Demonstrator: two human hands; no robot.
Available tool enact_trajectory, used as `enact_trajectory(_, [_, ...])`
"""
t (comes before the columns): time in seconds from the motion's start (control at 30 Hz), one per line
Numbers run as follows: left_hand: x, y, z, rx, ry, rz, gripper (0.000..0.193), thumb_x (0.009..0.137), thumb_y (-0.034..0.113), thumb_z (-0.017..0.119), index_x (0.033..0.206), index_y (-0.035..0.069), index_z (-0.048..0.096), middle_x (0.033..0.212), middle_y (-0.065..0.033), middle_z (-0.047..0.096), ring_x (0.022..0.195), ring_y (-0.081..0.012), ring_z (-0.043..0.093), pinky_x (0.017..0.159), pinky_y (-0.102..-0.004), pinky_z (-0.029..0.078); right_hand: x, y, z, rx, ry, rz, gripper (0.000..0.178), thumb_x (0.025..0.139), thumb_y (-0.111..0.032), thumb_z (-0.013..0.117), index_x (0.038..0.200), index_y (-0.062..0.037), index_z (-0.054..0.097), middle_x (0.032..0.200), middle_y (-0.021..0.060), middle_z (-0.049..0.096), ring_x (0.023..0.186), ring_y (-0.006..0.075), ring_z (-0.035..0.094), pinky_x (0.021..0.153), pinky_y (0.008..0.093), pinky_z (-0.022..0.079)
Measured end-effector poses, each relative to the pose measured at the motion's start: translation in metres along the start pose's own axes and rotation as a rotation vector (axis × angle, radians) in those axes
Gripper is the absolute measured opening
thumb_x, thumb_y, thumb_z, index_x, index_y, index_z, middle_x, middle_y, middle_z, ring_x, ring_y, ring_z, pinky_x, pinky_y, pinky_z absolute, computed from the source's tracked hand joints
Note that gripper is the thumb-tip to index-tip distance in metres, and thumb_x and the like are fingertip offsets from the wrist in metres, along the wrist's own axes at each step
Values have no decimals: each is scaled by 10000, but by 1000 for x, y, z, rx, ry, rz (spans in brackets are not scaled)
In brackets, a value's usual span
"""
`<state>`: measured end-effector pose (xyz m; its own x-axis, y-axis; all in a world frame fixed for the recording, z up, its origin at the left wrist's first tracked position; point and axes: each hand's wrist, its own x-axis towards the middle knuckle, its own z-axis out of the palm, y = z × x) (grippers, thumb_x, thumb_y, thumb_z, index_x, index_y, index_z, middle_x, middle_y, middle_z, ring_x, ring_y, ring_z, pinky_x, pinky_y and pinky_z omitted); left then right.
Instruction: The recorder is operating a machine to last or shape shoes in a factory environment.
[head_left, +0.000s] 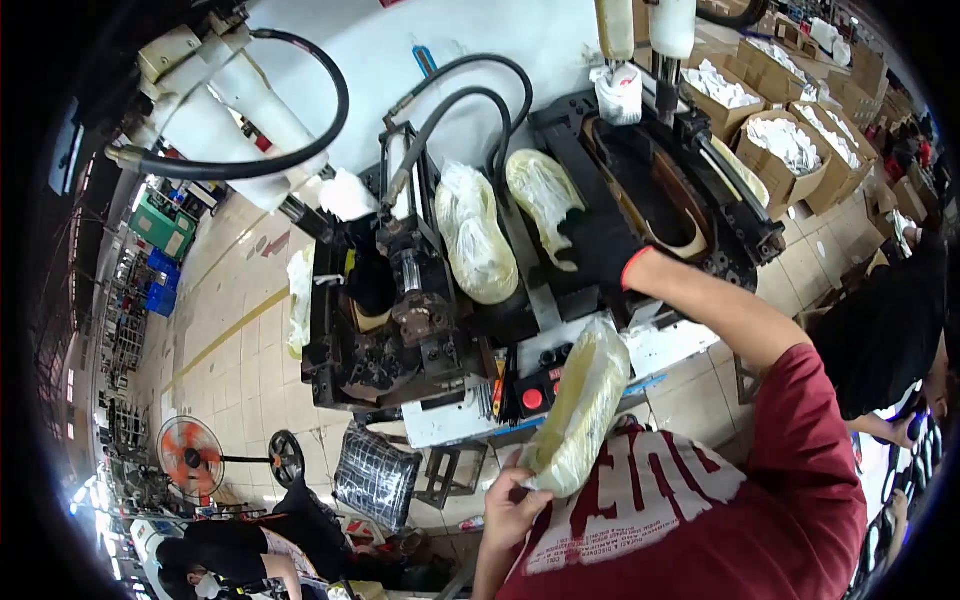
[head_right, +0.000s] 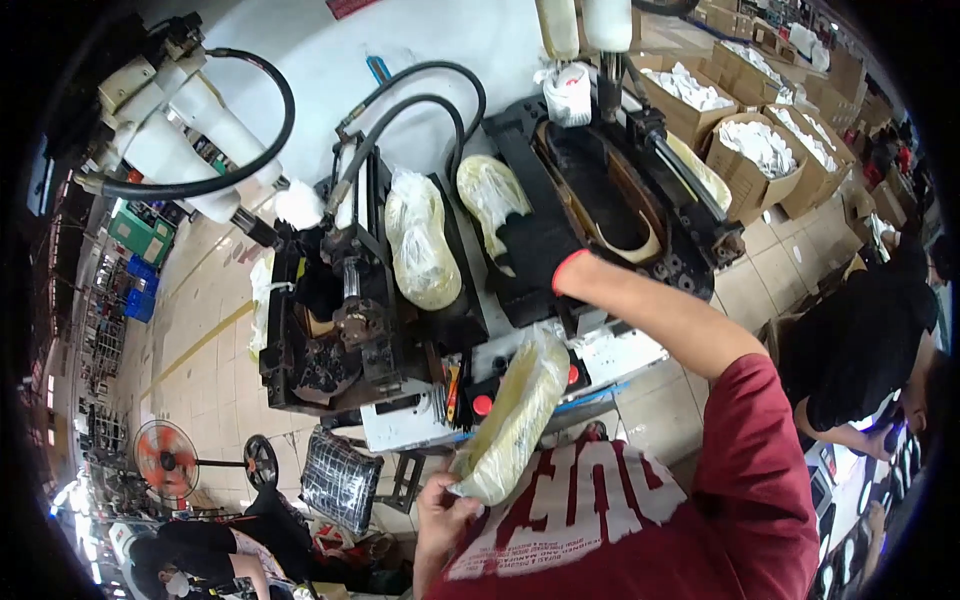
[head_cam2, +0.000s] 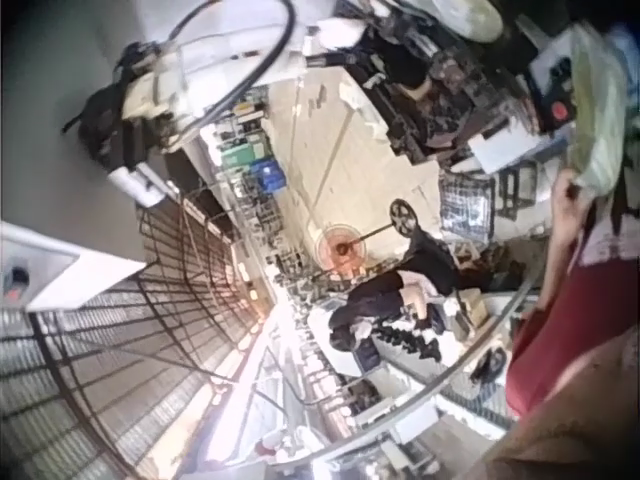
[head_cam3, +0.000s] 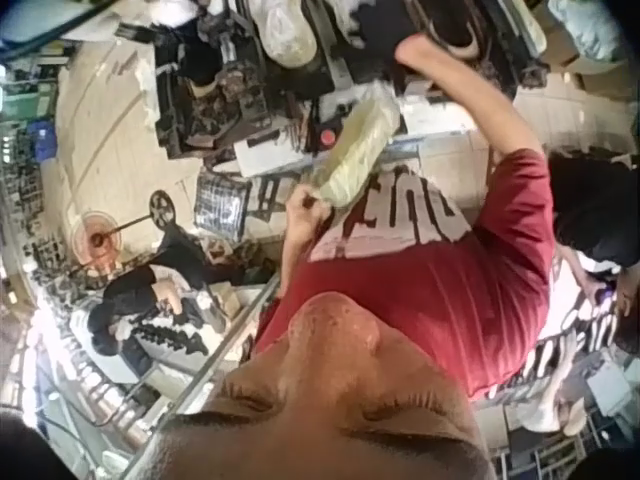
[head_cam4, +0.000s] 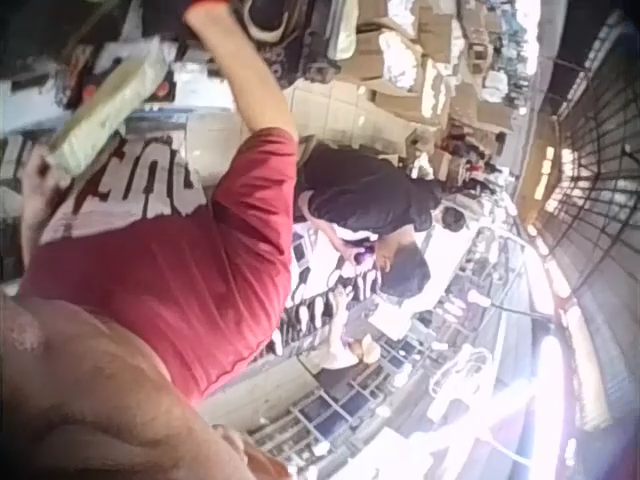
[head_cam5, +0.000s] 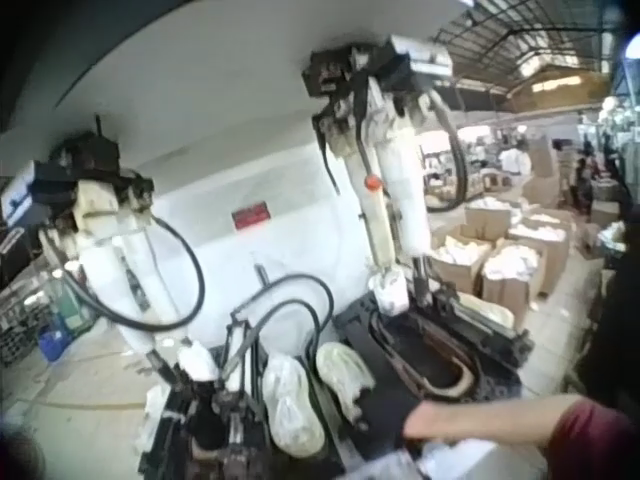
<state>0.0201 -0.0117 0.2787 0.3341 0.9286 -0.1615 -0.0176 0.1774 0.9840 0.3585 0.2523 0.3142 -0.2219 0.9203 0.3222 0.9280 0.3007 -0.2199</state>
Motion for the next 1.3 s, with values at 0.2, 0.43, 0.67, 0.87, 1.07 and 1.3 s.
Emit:
enact_trajectory(0.2, [49, 91, -9, -134, -285, 81, 378, 809, 35, 827, 1061, -21, 551, 1315, -131, 540, 1091, -173, 622, 913, -320, 580, -63, -69, -130, 921, -288, -107, 286, 965, -203, 696, 1189, -26, 678, 1047, 85, 733, 935, 128, 669, 834, 302, 539])
enact_trajectory(0.43, [106, 163, 21, 169, -788, -194, 484, 784, 168, 864, 1108, -3, 549, 1187, -86, 612, 1093, -160, 625, 936, -329, 570, -159, -116, -169, 977, -300, -78, 413, 794, -198, 859, 1149, -49, 708, 1048, 111, 716, 899, 273, 687, 799, 375, 530])
enact_trajectory(0.67, [119, 144, 59, 233, -1080, -274, 552, 815, 140, 850, 1199, -30, 491, 1186, -148, 650, 1070, -194, 671, 937, -344, 580, -234, -118, -164, 1071, -99, 380, 249, 876, -151, 785, 1036, 11, 685, 985, 114, 695, 924, 215, 653, 845, 348, 508])
enact_trajectory(0.87, [96, 142, 83, 376, -1139, -21, 559, 802, 302, 865, 1157, -10, 568, 1030, -142, 715, 987, -165, 704, 854, -330, 586, -258, -134, -186, 676, -137, 133, 361, 850, -292, 810, 1019, -4, 673, 889, 165, 654, 831, 323, 640, 723, 400, 499])
enact_trajectory(1.07, [87, 123, 68, 659, -1115, 204, 588, 848, 349, 818, 1240, 15, 534, 1153, -138, 624, 1006, -247, 633, 860, -387, 521, -264, -153, -171, 457, -114, 53, 360, 810, -347, 817, 949, -38, 697, 850, 148, 659, 773, 333, 644, 682, 408, 517])
enact_trajectory(1.3, [69, 86, 32, 539, -942, 187, 649, 963, 289, 691, 1506, 84, 400, 1552, -133, 359, 1379, -314, 468, 1122, -388, 427, -271, -170, -113, 598, -160, 496, 270, 773, -206, 851, 804, -7, 672, 705, 130, 610, 592, 231, 577, 567, 360, 445])
